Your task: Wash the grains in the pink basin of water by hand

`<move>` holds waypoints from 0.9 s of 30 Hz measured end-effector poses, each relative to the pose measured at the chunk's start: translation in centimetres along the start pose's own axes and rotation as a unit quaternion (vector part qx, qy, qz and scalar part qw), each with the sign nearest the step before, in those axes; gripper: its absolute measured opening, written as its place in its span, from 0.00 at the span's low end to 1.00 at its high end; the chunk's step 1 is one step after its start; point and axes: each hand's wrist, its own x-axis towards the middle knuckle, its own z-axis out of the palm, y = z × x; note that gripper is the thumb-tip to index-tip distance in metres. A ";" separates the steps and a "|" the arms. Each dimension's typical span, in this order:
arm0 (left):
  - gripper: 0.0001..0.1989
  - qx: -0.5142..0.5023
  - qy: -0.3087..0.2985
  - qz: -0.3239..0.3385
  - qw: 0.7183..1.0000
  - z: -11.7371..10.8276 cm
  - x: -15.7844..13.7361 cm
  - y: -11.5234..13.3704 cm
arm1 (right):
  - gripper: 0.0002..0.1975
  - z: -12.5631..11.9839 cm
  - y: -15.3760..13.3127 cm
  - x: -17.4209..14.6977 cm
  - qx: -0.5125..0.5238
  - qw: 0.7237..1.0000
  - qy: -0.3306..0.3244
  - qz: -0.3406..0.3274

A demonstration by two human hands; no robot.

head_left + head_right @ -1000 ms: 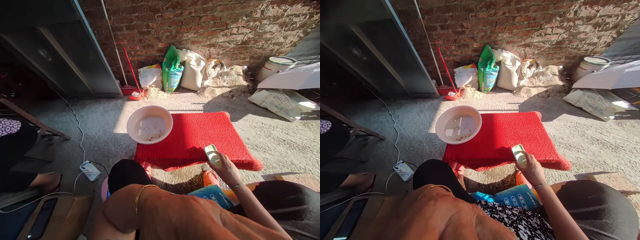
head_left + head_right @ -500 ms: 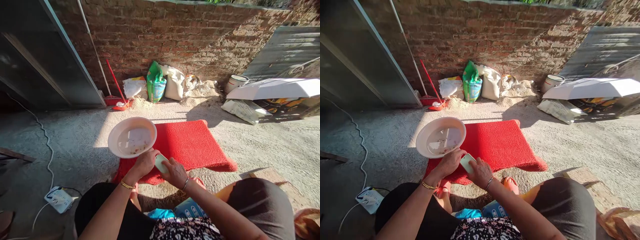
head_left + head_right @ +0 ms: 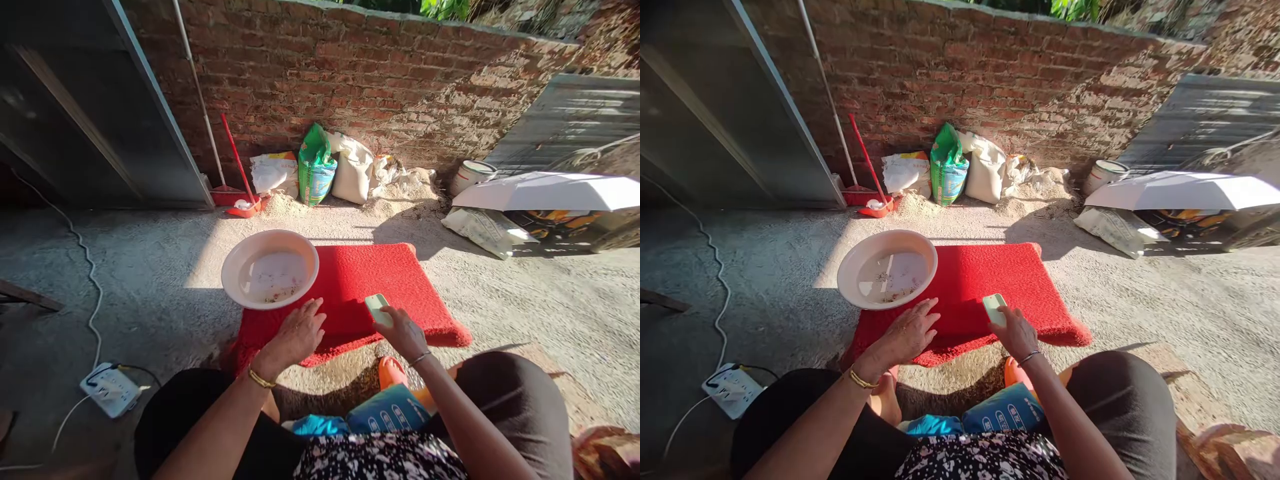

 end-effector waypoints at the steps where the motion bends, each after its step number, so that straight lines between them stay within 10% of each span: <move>1: 0.16 -0.003 -0.037 0.000 0.999 -0.4 0.0 0.1 | 0.22 0.3 -1.8 0.0 0.002 1.000 -0.011 -0.020; 9: 0.08 -0.081 -0.222 0.072 0.969 0.9 -0.5 -0.1 | 0.23 3.9 -14.2 0.5 0.007 0.975 -0.038 -0.220; 16: 0.32 -0.309 -0.026 0.004 0.951 -0.3 -0.2 -0.2 | 0.24 0.3 -2.9 3.4 -0.008 1.000 -0.014 0.007; 20: 0.35 -0.214 -0.036 -0.016 0.976 0.6 0.5 0.0 | 0.25 -2.8 3.1 3.8 -0.020 0.987 0.033 0.159; 27: 0.36 0.000 -0.109 -0.054 0.993 3.1 3.4 0.6 | 0.23 0.6 -3.3 1.2 0.039 0.996 0.009 -0.080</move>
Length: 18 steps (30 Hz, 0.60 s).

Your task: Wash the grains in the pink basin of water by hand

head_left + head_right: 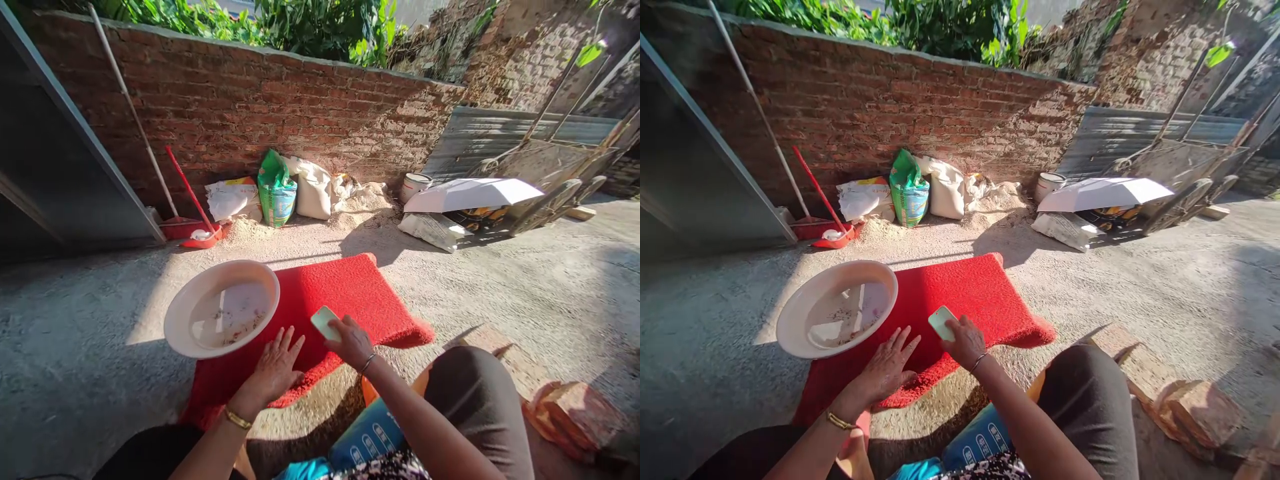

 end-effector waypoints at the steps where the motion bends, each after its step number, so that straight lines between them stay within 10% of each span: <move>1: 0.37 0.008 0.012 0.004 1.000 0.3 0.6 -0.1 | 0.23 0.5 -0.4 0.1 0.004 1.000 -0.008 -0.017; 13: 0.41 0.086 0.189 0.092 0.974 6.7 4.2 -4.7 | 0.23 -7.5 21.2 -2.1 -0.031 0.945 0.116 0.305; 18: 0.41 0.094 0.220 0.104 0.965 6.9 4.5 -4.9 | 0.28 -3.1 17.9 -3.3 0.061 0.973 0.193 0.111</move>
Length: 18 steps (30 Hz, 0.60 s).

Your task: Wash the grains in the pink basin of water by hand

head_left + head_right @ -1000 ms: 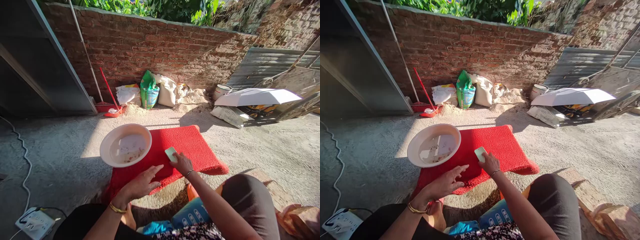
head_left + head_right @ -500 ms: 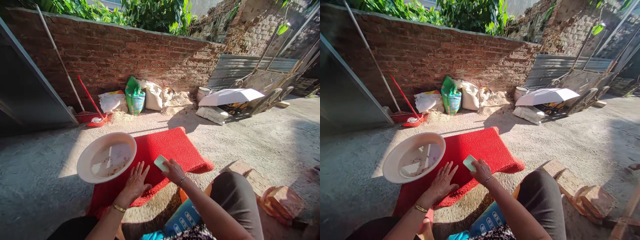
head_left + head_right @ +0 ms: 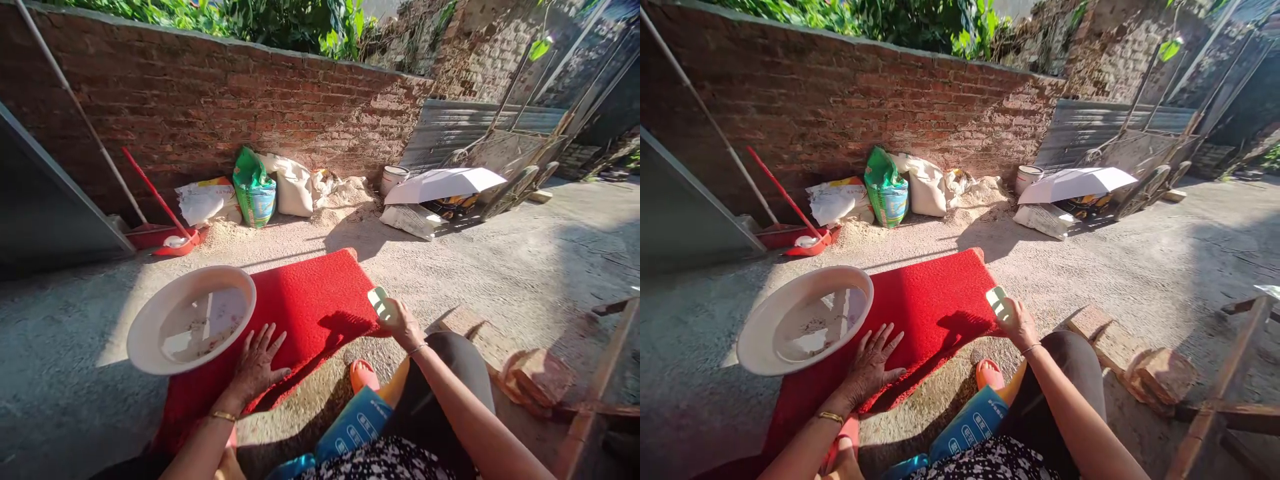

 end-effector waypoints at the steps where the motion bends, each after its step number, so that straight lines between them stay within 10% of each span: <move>1: 0.41 0.001 0.003 0.000 1.000 0.0 0.0 0.0 | 0.27 1.2 -1.0 -0.9 0.012 0.997 -0.010 -0.074; 4: 0.40 0.005 0.004 -0.007 1.000 -0.1 0.1 0.1 | 0.25 3.6 -3.1 -2.9 -0.028 0.963 -0.051 -0.262; 7: 0.40 0.007 0.005 -0.006 1.000 -0.2 0.1 0.0 | 0.26 3.1 -2.2 -2.7 -0.104 0.944 -0.069 -0.305; 14: 0.40 0.001 0.017 0.004 1.000 0.2 0.1 -0.1 | 0.23 -4.0 5.1 1.4 -0.235 0.964 -0.104 -0.068; 18: 0.40 -0.010 0.002 0.001 1.000 -0.1 0.2 0.0 | 0.26 -4.2 3.0 2.8 -0.226 0.971 -0.057 0.044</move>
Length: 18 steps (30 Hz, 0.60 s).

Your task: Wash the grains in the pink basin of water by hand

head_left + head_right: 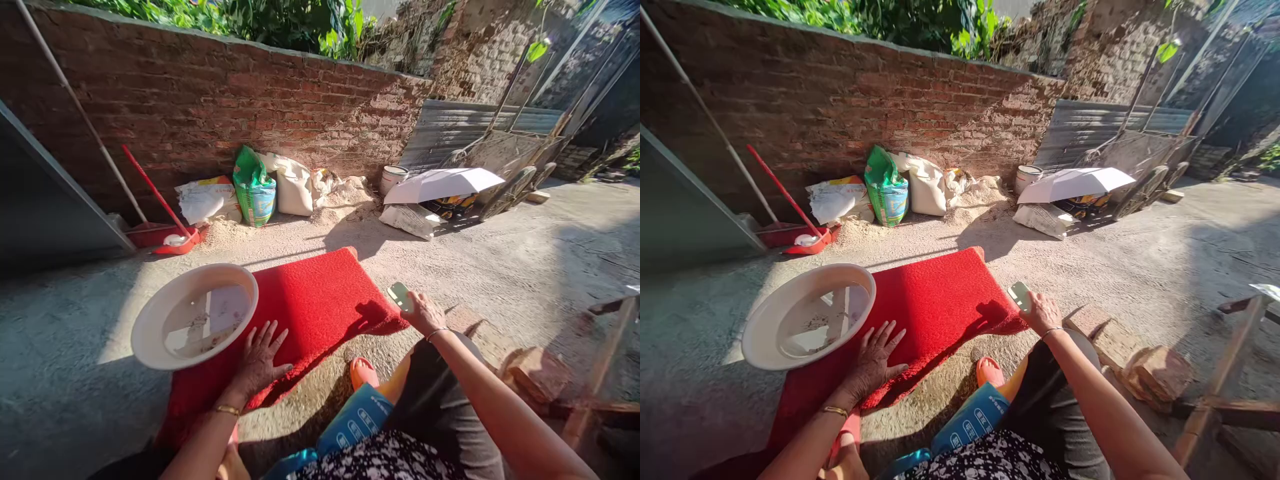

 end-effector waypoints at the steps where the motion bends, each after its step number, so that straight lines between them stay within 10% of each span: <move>1: 0.40 -0.003 -0.007 -0.003 1.000 -0.2 0.0 0.1 | 0.26 0.1 -1.9 0.1 0.024 1.000 0.000 -0.002; 9: 0.40 -0.006 -0.024 -0.016 1.000 -0.3 -0.2 0.0 | 0.25 2.8 -20.1 -0.3 0.110 0.964 -0.064 -0.233; 13: 0.40 -0.004 -0.013 -0.016 1.000 0.0 -0.2 -0.2 | 0.26 2.6 -16.1 1.8 0.095 0.976 -0.059 -0.188; 18: 0.40 -0.014 -0.001 -0.006 1.000 -0.2 -0.3 0.2 | 0.26 0.7 -4.1 4.0 0.072 0.995 -0.048 0.049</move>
